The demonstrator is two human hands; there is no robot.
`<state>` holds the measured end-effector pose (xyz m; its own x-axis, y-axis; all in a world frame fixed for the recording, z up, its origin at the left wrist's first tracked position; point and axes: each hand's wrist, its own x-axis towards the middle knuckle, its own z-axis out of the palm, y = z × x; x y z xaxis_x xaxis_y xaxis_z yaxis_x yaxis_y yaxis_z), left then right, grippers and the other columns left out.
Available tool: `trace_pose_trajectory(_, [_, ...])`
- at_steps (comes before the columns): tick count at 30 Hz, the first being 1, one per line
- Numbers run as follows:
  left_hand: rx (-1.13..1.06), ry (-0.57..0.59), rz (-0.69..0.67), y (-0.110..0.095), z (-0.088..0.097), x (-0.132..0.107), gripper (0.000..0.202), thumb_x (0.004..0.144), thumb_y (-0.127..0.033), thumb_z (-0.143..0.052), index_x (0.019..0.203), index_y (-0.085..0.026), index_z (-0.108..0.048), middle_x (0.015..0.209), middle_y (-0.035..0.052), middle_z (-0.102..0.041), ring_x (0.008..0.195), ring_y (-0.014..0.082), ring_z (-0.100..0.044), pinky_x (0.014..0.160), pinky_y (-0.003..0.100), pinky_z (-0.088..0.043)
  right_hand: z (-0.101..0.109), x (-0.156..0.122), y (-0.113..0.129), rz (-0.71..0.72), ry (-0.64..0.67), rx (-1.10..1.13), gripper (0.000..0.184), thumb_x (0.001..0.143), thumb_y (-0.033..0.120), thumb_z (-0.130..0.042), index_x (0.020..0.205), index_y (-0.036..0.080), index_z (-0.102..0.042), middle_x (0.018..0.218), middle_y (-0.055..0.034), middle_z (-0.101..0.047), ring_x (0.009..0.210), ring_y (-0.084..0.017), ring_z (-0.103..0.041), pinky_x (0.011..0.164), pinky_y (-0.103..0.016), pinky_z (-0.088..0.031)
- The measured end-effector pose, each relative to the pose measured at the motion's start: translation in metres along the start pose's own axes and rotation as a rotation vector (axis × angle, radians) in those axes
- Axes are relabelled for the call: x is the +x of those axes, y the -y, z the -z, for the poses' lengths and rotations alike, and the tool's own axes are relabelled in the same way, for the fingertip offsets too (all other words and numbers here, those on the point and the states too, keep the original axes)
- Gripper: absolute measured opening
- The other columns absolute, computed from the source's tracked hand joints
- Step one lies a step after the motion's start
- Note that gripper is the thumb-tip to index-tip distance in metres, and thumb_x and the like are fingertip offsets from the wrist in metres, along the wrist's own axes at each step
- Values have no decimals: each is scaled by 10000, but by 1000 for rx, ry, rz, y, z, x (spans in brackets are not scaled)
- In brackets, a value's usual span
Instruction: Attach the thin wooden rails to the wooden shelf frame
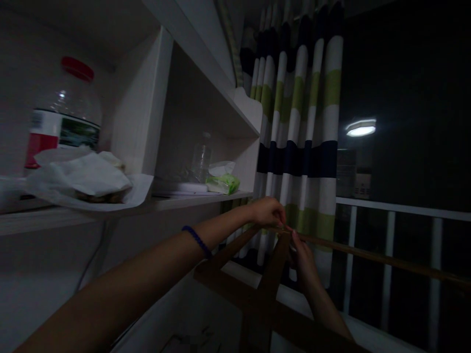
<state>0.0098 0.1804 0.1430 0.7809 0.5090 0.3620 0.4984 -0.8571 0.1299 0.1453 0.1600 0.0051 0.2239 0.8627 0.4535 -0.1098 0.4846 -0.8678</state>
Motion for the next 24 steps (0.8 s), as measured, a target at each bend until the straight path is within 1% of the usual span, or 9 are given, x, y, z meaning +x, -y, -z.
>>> trace_pose_trajectory(2, [15, -6, 0, 0, -4, 3, 81, 674, -118, -658, 755, -127, -665, 670, 4, -663, 628, 105, -595, 541, 164, -379, -1, 0, 0, -42, 32, 36, 601, 686, 660, -500, 974, 147, -625, 603, 2, -565, 387, -54, -351, 373, -197, -215])
trace_pose_trajectory(4, [24, -27, -5, 0, -6, 4, 75, 682, -134, -661, 755, -123, -666, 698, 14, -670, 649, 107, -598, 558, 169, -384, -3, -2, 2, -66, 55, 66, 583, 689, 653, -505, 937, 140, -625, 633, -10, -585, 385, -45, -328, 371, -191, -204])
trace_pose_trajectory(8, [39, -63, -24, 0, -6, 5, 60, 695, -138, -657, 751, -119, -662, 719, 16, -673, 674, 104, -597, 591, 171, -387, -5, -5, 5, -86, 54, 104, 549, 690, 641, -520, 932, 157, -615, 756, -38, -634, 453, -64, -424, 392, -182, -277])
trace_pose_trajectory(10, [49, -68, -37, 0, -7, 5, 59, 693, -139, -659, 750, -124, -661, 723, 11, -672, 680, 102, -596, 600, 170, -385, -5, -6, 6, -95, 43, 107, 559, 670, 653, -529, 929, 165, -615, 758, -40, -641, 470, -77, -459, 385, -181, -283])
trace_pose_trajectory(14, [70, -82, -53, 1, -9, 5, 61, 697, -153, -658, 754, -133, -662, 738, 10, -672, 697, 108, -595, 615, 178, -386, -6, -7, 8, -98, 32, 94, 584, 641, 671, -542, 927, 168, -622, 697, -36, -636, 423, -77, -439, 349, -188, -240])
trace_pose_trajectory(17, [81, -85, -58, 2, -11, 4, 46, 697, -142, -651, 741, -133, -661, 733, 14, -669, 696, 107, -589, 626, 186, -385, -6, -7, 8, -99, 30, 82, 582, 631, 675, -546, 897, 165, -632, 650, -33, -624, 431, -87, -456, 349, -190, -251])
trace_pose_trajectory(20, [73, -77, -50, 5, -15, 2, 43, 688, -130, -656, 731, -135, -654, 711, 7, -657, 673, 96, -574, 617, 195, -385, -5, -7, 7, -100, 33, 80, 575, 641, 672, -539, 905, 169, -630, 691, -41, -635, 460, -96, -479, 357, -189, -271])
trace_pose_trajectory(24, [2, -75, -16, 12, -19, -1, 48, 704, -131, -649, 748, -117, -636, 695, 0, -636, 643, 88, -566, 604, 207, -413, -3, -5, 5, -107, 50, 84, 562, 659, 653, -540, 926, 166, -624, 750, -48, -644, 448, -79, -456, 356, -184, -265])
